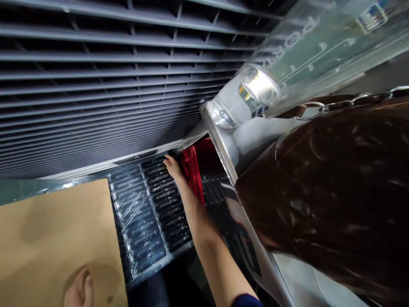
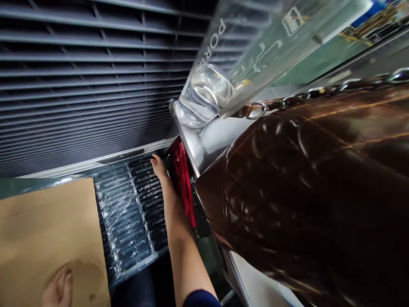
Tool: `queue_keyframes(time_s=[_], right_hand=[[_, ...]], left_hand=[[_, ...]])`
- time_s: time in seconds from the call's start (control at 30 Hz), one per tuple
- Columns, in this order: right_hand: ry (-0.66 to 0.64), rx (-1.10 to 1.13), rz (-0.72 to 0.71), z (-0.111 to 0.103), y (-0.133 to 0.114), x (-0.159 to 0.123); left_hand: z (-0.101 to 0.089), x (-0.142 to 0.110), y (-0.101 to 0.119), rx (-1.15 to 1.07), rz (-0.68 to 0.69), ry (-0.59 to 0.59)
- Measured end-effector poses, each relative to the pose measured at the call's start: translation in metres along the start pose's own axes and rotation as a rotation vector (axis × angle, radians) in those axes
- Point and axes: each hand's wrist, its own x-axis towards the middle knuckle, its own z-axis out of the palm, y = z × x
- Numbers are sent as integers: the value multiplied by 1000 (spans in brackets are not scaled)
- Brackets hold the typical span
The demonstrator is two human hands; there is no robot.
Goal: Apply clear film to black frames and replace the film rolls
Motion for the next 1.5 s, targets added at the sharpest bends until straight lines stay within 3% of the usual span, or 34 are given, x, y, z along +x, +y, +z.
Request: queue_keyframes(time_s=[0.2,0.37,0.57,1.13,1.5], right_hand=[[111,-367,-142,8,-6,-23],[-3,-578,-267,24,1,-48],[-4,-734,-260,31,-7,-39],[-89,-916,-403,38,-31,-31],[-158,-906,-320,54,-11,-30]], left_hand=[[25,-22,-27,124,202,-39],[41,-29,-31,181,268,-21],[46,-31,-35,231,329,-37],[74,-29,-31,484,489,-18],[85,-29,-22,529,664,-43]])
